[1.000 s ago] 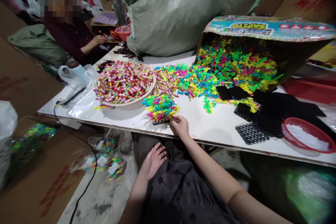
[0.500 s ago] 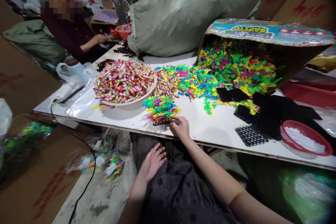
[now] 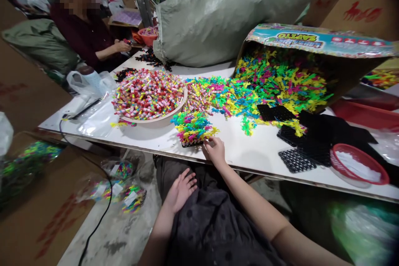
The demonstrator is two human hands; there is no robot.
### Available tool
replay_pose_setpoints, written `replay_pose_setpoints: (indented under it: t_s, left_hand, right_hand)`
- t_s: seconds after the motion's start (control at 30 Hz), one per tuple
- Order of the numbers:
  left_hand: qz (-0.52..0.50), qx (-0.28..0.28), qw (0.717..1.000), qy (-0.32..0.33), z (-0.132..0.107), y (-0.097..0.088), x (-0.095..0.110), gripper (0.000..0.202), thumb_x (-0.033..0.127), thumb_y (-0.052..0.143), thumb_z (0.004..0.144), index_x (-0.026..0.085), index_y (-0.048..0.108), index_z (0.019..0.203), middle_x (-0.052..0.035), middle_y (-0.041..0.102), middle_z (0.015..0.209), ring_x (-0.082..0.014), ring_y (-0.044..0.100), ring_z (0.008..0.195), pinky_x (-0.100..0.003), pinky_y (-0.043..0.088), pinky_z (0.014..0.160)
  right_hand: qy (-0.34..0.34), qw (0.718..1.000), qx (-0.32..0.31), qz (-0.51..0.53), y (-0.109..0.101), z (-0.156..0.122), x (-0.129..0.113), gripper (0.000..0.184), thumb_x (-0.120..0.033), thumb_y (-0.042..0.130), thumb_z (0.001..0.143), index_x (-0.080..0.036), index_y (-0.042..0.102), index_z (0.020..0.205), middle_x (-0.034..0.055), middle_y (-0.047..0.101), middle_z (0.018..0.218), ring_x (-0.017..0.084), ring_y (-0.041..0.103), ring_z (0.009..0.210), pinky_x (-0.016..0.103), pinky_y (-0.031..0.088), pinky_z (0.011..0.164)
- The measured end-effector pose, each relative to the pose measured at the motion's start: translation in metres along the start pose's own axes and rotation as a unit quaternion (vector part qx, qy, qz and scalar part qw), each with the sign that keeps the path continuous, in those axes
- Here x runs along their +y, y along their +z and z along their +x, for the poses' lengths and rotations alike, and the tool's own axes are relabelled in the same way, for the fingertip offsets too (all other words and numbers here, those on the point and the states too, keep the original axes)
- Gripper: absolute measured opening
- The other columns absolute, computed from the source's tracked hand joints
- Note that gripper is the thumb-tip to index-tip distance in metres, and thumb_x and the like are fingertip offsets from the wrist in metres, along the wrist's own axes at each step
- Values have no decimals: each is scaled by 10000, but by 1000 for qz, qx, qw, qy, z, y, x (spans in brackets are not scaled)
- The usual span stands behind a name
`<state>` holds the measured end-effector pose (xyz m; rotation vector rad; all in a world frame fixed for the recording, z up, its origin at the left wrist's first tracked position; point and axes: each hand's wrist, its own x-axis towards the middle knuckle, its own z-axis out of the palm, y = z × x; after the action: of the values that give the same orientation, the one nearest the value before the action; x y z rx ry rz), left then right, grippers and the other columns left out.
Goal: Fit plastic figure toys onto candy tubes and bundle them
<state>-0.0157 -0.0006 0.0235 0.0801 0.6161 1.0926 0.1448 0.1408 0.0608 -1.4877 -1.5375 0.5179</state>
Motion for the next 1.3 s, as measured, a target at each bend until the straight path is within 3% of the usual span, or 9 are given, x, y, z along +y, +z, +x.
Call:
replay_pose_setpoints:
  t_s: [0.5,0.7,1.07,1.3]
  left_hand:
    - [7,9,1000,5,-2,0,-2,366,339,450,858,223,460,1206,-74,574,1105,-171,570,921,-348,410,858]
    - [5,22,1000,2,-3,3,-1,374,343,448,857,225,461,1212,-72,579,1100,-170,574,917,-343,417,849]
    - [-18,10,1000,-8,-3,0,0,340,328,420,874,226,487,1190,-70,601,1084,-176,587,917,-350,433,850]
    - [-30,14,999,-12,-2,1,3,331,327,403,877,225,520,1169,-72,623,1071,-181,602,904,-351,450,840]
  right_hand:
    - [-43,997,-38,-45,1,-4,-1,199,-207,523,719,-200,628,888,51,647,796,222,554,829,354,359,772]
    - [-31,997,-39,-58,1,-3,-4,192,-262,543,713,-182,591,880,56,633,809,222,550,810,353,360,763]
    - [-6,999,-33,11,-1,-4,-8,108,-301,537,752,-203,579,766,41,647,774,205,572,766,325,394,750]
    - [17,995,-62,82,0,-5,-9,110,-283,526,747,-222,593,810,27,658,826,204,585,819,320,429,764]
